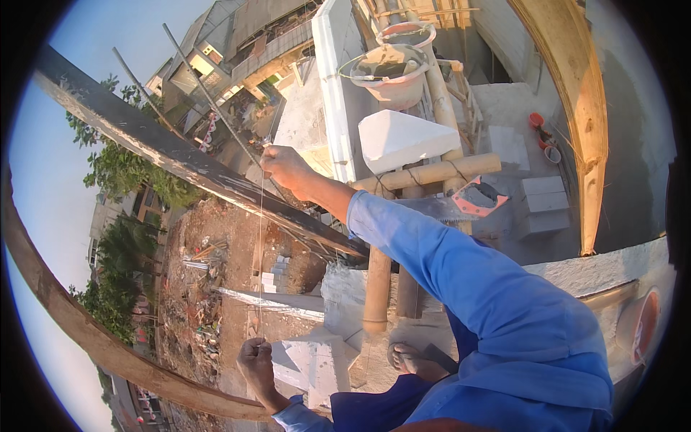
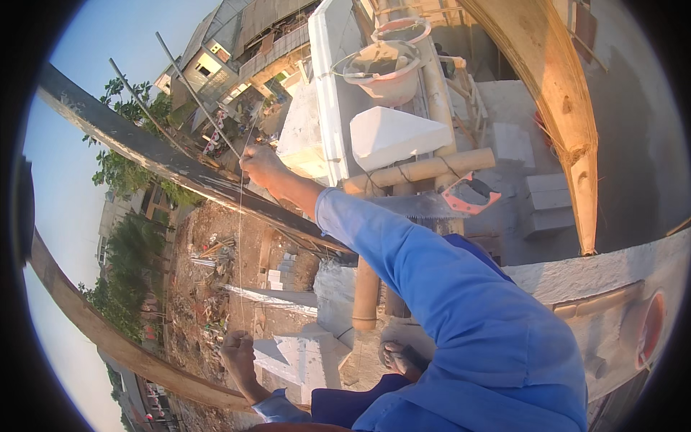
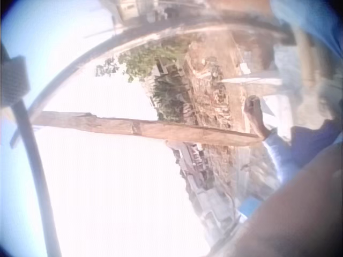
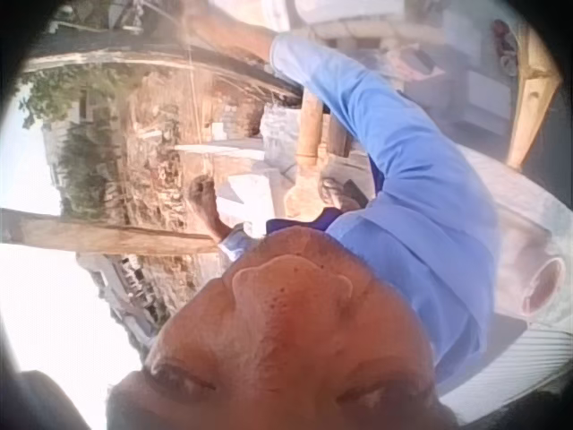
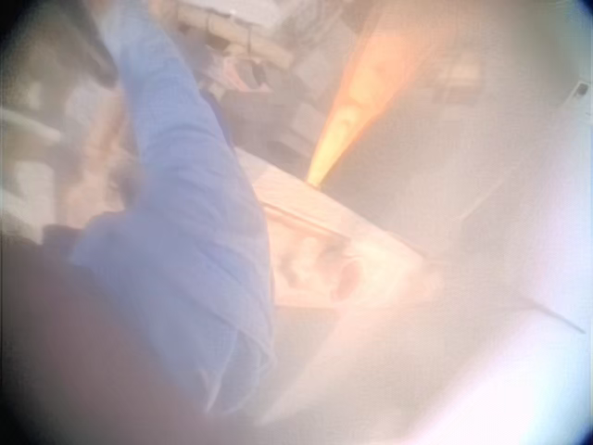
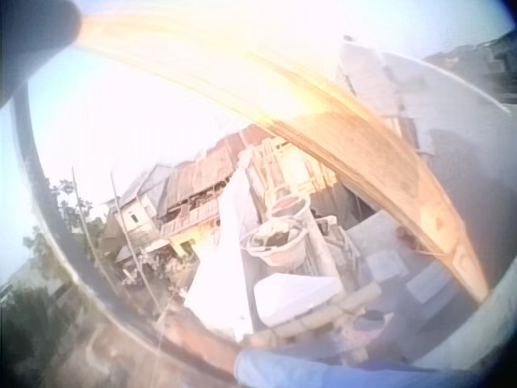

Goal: The person saws a wooden beam on a construction site using a hand saw while supporting the wood by hand and with their foot.

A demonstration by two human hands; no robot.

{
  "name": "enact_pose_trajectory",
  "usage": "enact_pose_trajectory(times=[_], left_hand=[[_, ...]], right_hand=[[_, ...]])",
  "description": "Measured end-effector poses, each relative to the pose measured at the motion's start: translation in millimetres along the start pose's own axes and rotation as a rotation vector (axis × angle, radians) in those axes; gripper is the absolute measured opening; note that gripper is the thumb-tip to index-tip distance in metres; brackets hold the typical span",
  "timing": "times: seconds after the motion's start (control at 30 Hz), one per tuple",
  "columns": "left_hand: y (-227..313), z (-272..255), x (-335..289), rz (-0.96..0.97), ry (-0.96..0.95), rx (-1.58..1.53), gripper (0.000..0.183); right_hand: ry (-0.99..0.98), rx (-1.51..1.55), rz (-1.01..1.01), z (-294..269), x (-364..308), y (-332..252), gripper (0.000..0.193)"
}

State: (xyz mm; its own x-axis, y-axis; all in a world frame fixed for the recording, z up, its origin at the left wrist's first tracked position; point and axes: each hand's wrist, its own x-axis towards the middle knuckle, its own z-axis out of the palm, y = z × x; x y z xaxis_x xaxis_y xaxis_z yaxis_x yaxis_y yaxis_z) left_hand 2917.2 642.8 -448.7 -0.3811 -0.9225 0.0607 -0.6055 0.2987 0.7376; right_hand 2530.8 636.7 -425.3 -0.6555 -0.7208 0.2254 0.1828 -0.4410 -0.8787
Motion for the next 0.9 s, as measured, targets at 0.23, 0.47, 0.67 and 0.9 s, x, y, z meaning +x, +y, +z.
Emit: enact_pose_trajectory(times=[0.23, 0.47, 0.67, 0.9], left_hand=[[28, 25, 23, 0.285, -0.272, 0.320, 0.048], [104, 100, 69, 0.466, -0.108, -0.029, 0.037], [119, 147, 84, 0.478, 0.021, -0.200, 0.031], [135, 167, 85, 0.493, -0.052, -0.365, 0.020]], right_hand=[[0.010, 0.013, 0.031, -2, -8, -10, 0.014], [0.059, -0.189, 0.047, 13, -20, -7, 0.012], [0.043, -0.286, -0.105, 14, -19, 5, 0.011], [0.077, -0.239, 0.012, 23, -38, -3, 0.008]])
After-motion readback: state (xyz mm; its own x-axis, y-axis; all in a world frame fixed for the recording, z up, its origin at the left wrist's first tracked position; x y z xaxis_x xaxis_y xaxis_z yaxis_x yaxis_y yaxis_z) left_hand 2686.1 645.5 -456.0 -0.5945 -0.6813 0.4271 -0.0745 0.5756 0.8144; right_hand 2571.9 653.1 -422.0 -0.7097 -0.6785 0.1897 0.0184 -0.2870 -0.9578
